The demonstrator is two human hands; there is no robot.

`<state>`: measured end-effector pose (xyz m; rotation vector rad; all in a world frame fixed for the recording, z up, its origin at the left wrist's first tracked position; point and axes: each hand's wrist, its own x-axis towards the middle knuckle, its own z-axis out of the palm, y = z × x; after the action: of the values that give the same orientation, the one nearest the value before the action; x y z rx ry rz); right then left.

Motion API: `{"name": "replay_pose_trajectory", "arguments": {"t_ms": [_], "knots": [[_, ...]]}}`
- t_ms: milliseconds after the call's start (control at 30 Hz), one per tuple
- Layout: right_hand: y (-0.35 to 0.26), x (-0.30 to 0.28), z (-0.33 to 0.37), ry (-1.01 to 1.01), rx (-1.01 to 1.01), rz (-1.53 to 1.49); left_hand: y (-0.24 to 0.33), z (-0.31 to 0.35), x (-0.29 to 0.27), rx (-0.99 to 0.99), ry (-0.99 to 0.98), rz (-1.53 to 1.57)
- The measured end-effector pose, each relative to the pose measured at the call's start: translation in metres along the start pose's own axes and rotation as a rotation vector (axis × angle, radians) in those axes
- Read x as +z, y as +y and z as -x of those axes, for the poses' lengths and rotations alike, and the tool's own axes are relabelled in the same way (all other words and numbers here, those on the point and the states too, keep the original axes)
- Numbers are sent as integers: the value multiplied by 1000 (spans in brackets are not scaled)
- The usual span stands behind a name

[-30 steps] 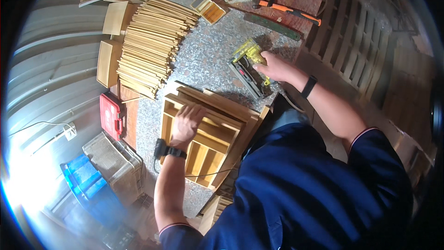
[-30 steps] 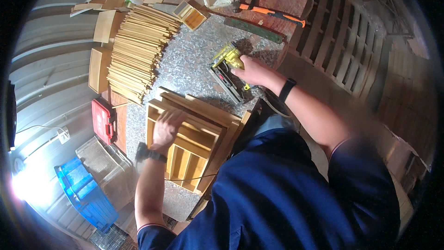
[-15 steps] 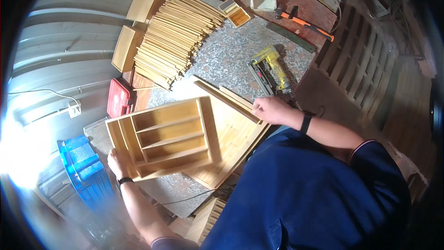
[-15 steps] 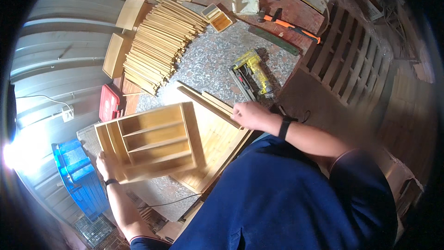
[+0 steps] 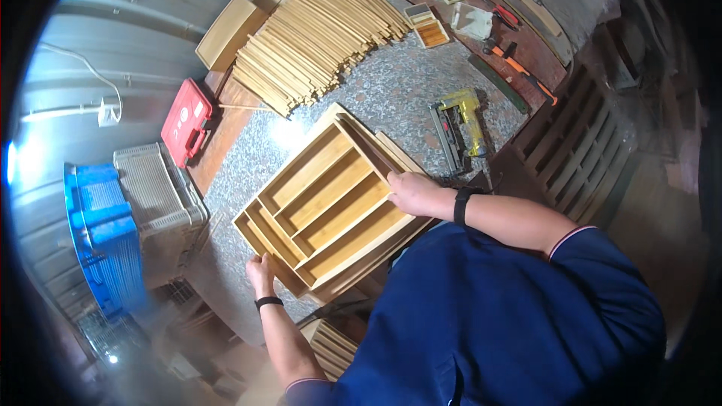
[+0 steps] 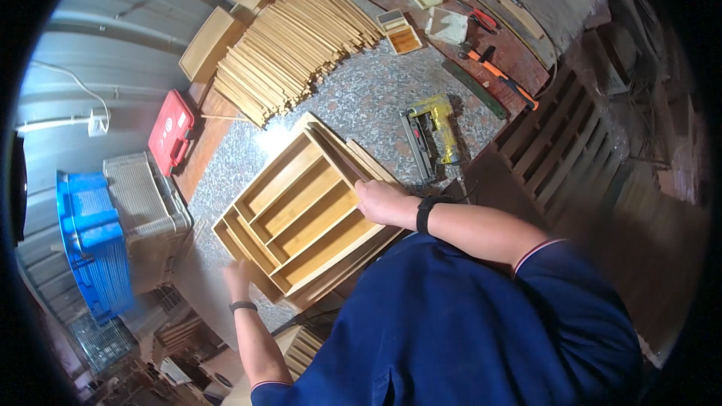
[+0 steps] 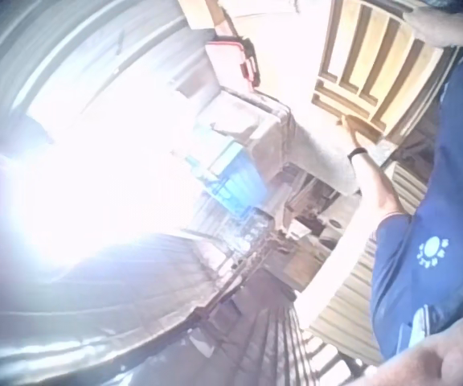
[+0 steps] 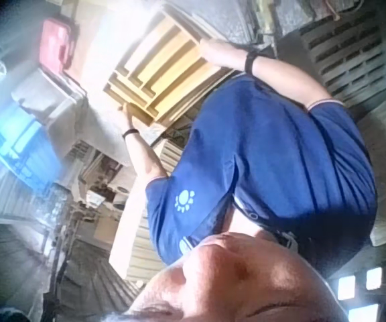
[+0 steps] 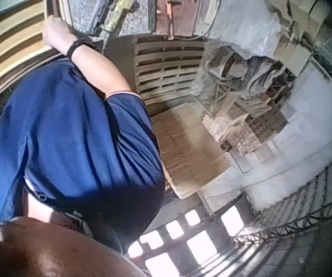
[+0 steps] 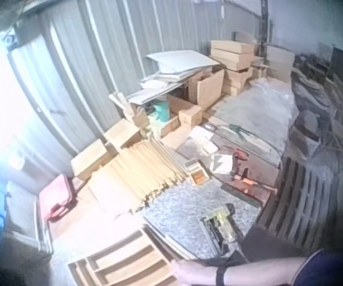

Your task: Assembling a multi-compartment wooden drawer organizer using a pneumatic staple gun.

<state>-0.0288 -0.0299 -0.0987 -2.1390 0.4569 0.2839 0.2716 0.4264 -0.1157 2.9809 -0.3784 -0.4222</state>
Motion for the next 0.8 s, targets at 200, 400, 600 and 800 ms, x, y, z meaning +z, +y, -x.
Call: {"name": "replay_pose_trajectory", "arguments": {"t_ms": [200,400,600,800], "knots": [[13,-5,-1,-36,-66,69,14,21,20,-13,-19,66],[15,-18,-4,-30,-26,99,47,42,15,-7,-37,28],[4,-33,-8,-105,42,58,34,42,12,-21,-95,31],[26,-30,-9,-79,56,77,136,-21,-41,-30,24,-202]]}}
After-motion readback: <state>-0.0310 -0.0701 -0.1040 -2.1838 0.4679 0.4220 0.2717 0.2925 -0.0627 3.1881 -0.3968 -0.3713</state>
